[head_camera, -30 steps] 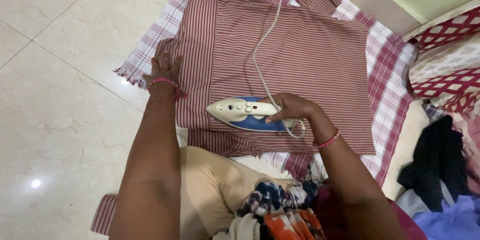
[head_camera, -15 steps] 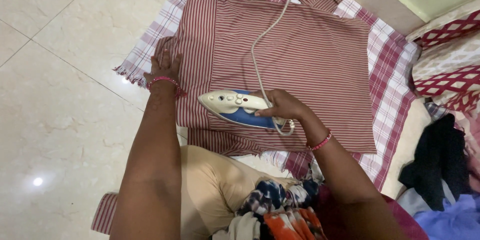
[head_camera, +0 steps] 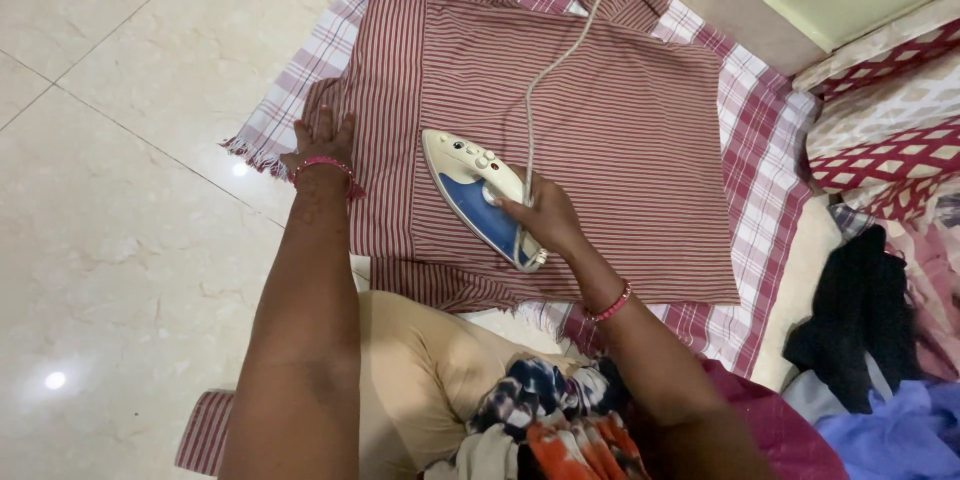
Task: The person irons a striped shirt laid out on a checkered cloth on the floor. They smooth the fabric with their hands and use an electric iron to press the shirt, moving the iron back and forth across the surface.
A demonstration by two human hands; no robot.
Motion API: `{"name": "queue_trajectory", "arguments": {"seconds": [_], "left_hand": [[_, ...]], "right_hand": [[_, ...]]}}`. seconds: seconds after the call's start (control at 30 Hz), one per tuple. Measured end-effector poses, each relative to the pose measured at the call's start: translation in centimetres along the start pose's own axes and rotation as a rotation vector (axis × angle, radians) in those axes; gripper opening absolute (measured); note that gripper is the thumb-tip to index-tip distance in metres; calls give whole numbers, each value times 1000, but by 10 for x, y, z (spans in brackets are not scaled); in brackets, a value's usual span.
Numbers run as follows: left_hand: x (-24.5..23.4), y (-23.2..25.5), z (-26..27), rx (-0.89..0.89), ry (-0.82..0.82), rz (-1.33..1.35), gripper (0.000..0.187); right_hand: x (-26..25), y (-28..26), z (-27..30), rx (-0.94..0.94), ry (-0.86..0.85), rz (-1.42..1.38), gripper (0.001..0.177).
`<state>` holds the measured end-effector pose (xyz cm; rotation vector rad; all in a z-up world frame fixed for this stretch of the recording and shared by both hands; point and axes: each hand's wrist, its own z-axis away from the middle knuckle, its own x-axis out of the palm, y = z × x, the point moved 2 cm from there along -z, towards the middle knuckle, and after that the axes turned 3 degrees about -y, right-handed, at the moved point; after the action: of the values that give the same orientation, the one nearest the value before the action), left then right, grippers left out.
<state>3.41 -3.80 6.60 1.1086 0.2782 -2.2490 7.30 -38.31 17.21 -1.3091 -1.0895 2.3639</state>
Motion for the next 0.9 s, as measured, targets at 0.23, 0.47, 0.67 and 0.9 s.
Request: {"name": "queue_trajectory", "arguments": {"seconds": [0.23, 0.47, 0.67, 0.9], "left_hand": [[7, 2, -16, -15, 24, -12, 109], [9, 9, -19, -37, 71, -82, 91], [-6, 27, 10, 169, 252, -236, 121], [-14, 34, 17, 239, 35, -127, 124]], "right_hand": [[12, -20, -11, 22, 78, -67, 58], [18, -44, -51, 133, 149, -29, 57], [19, -58, -73, -85, 265, 17, 56], [20, -38, -63, -27, 85, -126, 76]]}}
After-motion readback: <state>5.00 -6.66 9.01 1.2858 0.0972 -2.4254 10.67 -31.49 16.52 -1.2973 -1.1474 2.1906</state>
